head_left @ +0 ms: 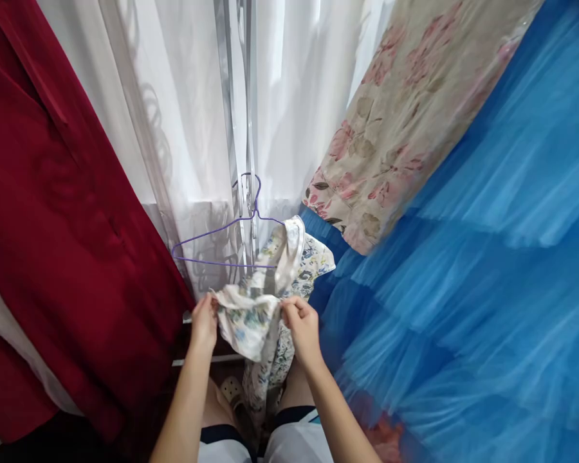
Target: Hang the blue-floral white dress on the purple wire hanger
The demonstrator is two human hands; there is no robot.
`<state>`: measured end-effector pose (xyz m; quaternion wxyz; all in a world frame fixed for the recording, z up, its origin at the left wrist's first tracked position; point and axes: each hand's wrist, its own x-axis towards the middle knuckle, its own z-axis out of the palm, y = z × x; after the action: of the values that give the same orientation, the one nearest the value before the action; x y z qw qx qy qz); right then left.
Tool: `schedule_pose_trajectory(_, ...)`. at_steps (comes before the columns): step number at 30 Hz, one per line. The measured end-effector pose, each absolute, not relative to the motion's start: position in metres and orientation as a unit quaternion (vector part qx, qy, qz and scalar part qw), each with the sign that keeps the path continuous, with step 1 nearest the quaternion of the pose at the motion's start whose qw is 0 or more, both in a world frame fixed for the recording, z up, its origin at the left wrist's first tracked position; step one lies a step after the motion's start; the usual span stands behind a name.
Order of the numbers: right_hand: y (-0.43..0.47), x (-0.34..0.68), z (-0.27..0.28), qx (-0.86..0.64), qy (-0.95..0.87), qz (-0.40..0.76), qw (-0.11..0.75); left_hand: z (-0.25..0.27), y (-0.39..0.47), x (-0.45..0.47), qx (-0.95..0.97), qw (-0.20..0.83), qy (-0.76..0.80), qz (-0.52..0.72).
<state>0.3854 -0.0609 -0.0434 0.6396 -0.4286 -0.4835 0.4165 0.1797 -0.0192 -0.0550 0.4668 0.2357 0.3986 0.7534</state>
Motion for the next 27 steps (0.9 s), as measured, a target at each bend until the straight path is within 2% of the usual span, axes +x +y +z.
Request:
schedule_pose_trajectory(3, -0.066, 0.420, -0.083, -0.495, -0.434, 0.370, 0.656, -0.063, -0.042, 0.217, 0.274, 0.511, 0.375, 0.723)
schedule_pose_trajectory(6, -0.075, 0.434, -0.114, -0.547, -0.463, 0.352, 0.602, -0.050, -0.066, 0.242, 0.362, 0.506, 0.334, 0.708)
schedule_pose_trajectory(8, -0.081, 0.431, -0.122, -0.565, -0.480, 0.344, 0.576, -0.038, -0.083, 0.253, 0.429, 0.474, 0.318, 0.700)
schedule_pose_trajectory(12, -0.096, 0.414, -0.102, -0.558, -0.477, 0.273, 0.622, -0.022, -0.110, 0.265, 0.577, 0.351, 0.366, 0.640)
schedule_pose_trajectory(14, -0.106, 0.407, -0.081, -0.487, -0.518, 0.362, 0.602, -0.018, -0.117, 0.268, 0.640, 0.287, 0.404, 0.587)
schedule_pose_trajectory(16, -0.115, 0.403, -0.062, -0.398, -0.546, 0.508, 0.533, -0.014, -0.117, 0.267, 0.675, 0.265, 0.424, 0.542)
schedule_pose_trajectory(18, -0.124, 0.401, -0.048, -0.343, -0.543, 0.593, 0.485, -0.013, -0.113, 0.259, 0.686, 0.326, 0.414, 0.502)
schedule_pose_trajectory(21, -0.134, 0.401, -0.040, -0.299, -0.531, 0.651, 0.452, -0.022, -0.111, 0.238, 0.669, 0.530, 0.327, 0.406)
schedule_pose_trajectory(23, -0.139, 0.401, -0.040, -0.286, -0.506, 0.690, 0.432, -0.034, -0.115, 0.226, 0.644, 0.627, 0.273, 0.343)
schedule_pose_trajectory(27, -0.147, 0.408, -0.040, -0.291, -0.442, 0.730, 0.433, -0.067, -0.132, 0.218, 0.636, 0.667, 0.273, 0.277)
